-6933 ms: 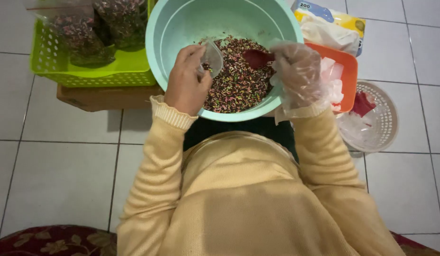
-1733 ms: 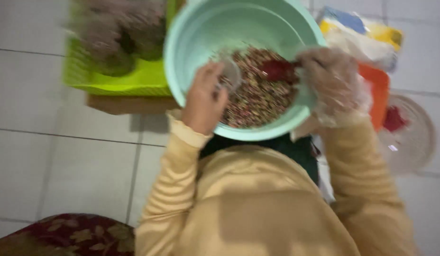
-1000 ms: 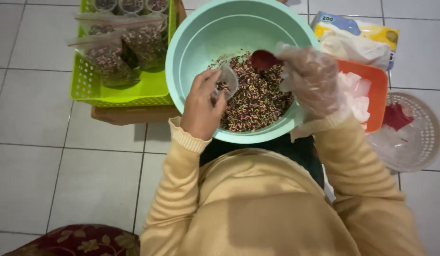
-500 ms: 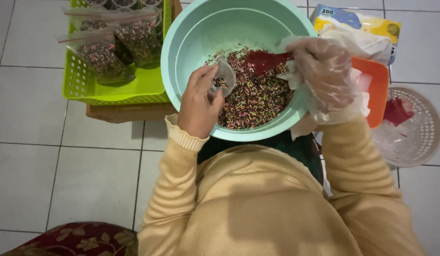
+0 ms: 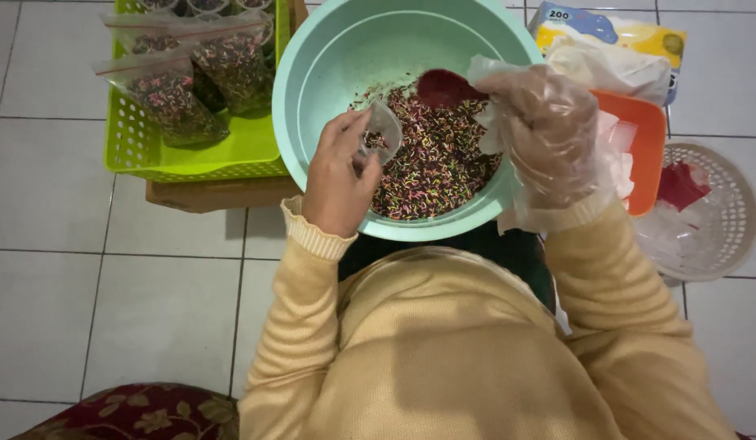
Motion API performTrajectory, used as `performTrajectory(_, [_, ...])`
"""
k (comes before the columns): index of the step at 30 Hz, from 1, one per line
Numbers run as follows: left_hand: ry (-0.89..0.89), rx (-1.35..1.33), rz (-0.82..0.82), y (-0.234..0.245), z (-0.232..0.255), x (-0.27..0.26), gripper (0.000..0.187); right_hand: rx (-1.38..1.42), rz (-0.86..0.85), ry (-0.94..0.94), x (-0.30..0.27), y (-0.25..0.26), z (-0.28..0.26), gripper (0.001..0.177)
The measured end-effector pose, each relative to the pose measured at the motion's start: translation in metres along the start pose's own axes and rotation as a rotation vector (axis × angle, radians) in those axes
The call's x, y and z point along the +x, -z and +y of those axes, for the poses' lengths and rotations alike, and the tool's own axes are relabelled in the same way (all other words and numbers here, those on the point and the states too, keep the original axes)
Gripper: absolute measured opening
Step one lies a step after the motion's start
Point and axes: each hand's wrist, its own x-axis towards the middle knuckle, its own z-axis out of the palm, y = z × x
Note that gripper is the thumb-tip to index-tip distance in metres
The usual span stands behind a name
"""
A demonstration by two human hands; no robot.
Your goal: The person fills small plastic bags with colorful sprinkles from a large bowl using a small red scoop and a clear plastic funnel.
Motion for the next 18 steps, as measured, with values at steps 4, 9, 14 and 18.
performTrajectory(4, [-0.054,0.038,0.025,-0.003,-0.004,0.001,0.052,0.035,-0.097,-0.171,-0.008,-0.002,-0.001,0.035])
performTrajectory(9, [-0.123,0.009,0.055,0.002,0.002,0.002,0.051,-0.252,-0.034,-0.357,0.0,-0.018,-0.007,0.032])
performTrajectory(14, [-0.056,0.031,0.005,0.002,0.004,0.003,0.049,-0.203,0.209,-0.76,-0.002,-0.01,-0.01,0.027])
performTrajectory(18, [0.013,0.067,-0.022,0.002,0.009,0.002,0.054,-0.135,0.054,-0.552,-0.001,0.012,-0.012,0.02])
